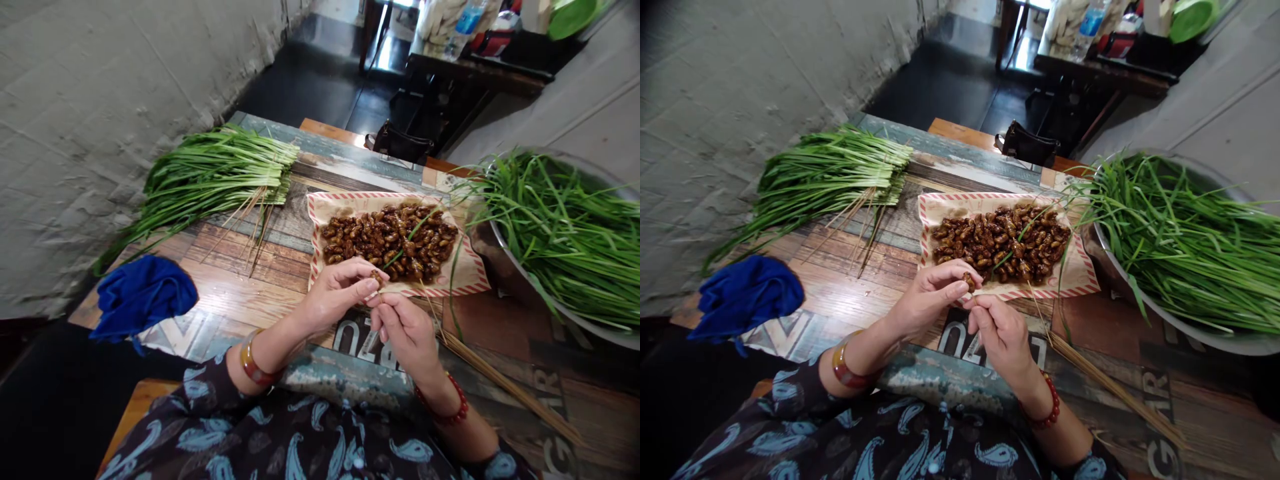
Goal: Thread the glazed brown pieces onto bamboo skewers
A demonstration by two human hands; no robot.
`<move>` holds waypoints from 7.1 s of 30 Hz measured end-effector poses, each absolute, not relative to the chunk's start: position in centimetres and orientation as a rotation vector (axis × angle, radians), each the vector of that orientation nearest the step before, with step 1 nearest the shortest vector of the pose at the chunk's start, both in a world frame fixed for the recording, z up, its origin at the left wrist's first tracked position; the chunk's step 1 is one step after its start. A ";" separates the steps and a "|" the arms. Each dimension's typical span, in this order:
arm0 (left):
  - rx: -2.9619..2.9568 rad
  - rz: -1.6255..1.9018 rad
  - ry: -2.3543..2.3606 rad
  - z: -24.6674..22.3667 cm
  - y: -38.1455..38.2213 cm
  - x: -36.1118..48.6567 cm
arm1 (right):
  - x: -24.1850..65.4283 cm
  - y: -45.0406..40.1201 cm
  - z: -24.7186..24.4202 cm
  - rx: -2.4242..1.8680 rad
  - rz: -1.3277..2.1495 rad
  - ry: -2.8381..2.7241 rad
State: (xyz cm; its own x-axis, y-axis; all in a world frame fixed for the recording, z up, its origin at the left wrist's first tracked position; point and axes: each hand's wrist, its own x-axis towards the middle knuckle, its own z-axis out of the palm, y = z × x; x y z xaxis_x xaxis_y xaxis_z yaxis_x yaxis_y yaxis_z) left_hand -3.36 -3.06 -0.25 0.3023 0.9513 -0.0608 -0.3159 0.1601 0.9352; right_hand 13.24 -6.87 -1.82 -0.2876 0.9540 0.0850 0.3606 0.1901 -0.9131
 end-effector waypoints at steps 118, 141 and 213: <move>0.525 1.083 0.774 -1.2 -0.5 -4.2 | 12.8 -6.0 -1.9 -1.164 1.677 -1.345; 0.611 0.911 0.791 -1.8 -1.9 -3.0 | 13.1 -6.0 -1.8 -1.242 1.478 -1.435; 0.623 1.088 0.927 -0.8 0.6 -6.2 | 14.5 -7.7 -1.2 -1.355 0.907 -1.909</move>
